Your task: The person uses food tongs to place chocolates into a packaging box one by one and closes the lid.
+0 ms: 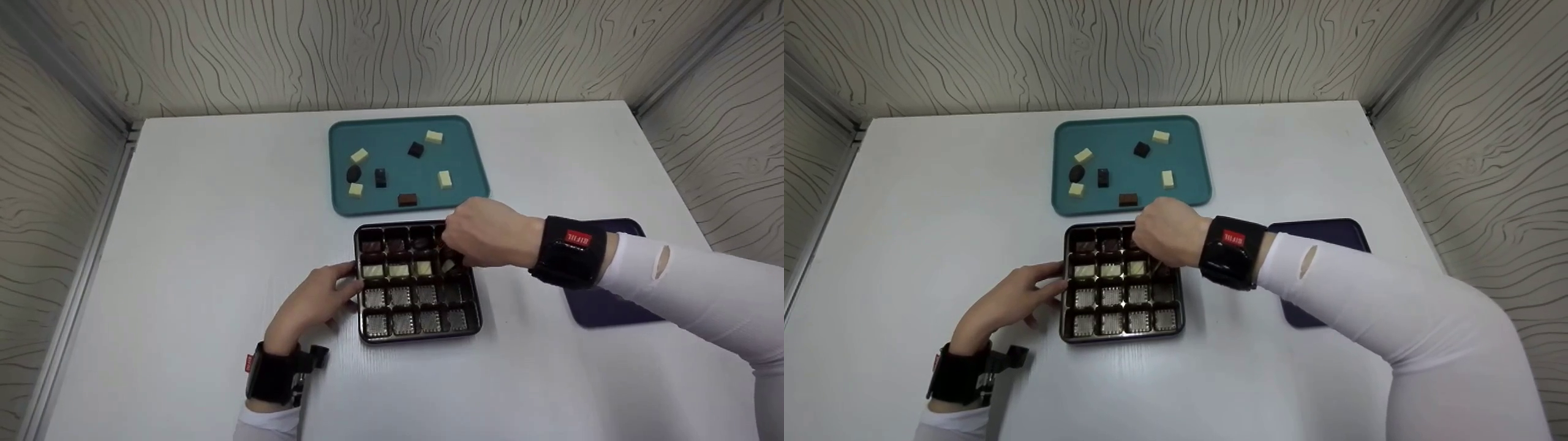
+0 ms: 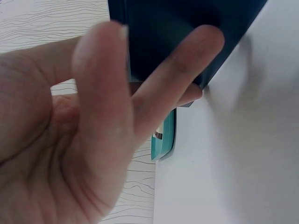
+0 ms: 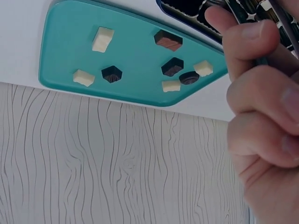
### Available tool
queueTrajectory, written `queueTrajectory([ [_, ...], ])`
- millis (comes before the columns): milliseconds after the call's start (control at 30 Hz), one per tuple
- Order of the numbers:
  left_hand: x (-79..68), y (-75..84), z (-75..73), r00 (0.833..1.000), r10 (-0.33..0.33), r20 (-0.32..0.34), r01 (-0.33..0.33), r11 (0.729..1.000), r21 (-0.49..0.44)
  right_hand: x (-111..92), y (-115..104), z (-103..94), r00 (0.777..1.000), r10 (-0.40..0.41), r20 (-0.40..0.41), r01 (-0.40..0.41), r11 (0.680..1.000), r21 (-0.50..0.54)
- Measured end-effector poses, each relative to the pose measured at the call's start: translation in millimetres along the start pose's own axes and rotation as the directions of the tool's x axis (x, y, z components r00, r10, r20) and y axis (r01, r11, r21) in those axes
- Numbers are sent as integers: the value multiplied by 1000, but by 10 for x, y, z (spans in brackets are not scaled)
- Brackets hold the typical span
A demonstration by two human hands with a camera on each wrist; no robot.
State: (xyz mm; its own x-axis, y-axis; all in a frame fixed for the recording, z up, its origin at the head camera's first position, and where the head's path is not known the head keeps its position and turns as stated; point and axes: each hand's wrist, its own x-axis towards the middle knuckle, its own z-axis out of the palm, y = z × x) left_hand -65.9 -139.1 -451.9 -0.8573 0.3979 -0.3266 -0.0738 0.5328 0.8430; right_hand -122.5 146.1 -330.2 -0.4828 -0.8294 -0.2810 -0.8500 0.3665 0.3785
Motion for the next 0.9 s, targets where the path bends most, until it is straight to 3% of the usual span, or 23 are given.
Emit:
queueTrajectory([
  [233, 4, 0, 3, 1000, 8, 12, -7, 1000, -16, -107, 212, -144, 998, 38, 49, -45, 989, 139],
  [467, -7, -6, -4, 1000, -1, 1, 1, 1000, 3, -188, 496, -215, 979, 205, 20, -202, 935, 292],
  [700, -5, -6, 1, 1000, -12, -11, 12, 1000, 20, -85, 593, 30, 929, 370, -17, -343, 877, 336],
  [900, 5, 3, 9, 1000, -27, 1, 27, 1000, 4, 97, 643, 305, 899, 439, 5, -403, 820, 407],
])
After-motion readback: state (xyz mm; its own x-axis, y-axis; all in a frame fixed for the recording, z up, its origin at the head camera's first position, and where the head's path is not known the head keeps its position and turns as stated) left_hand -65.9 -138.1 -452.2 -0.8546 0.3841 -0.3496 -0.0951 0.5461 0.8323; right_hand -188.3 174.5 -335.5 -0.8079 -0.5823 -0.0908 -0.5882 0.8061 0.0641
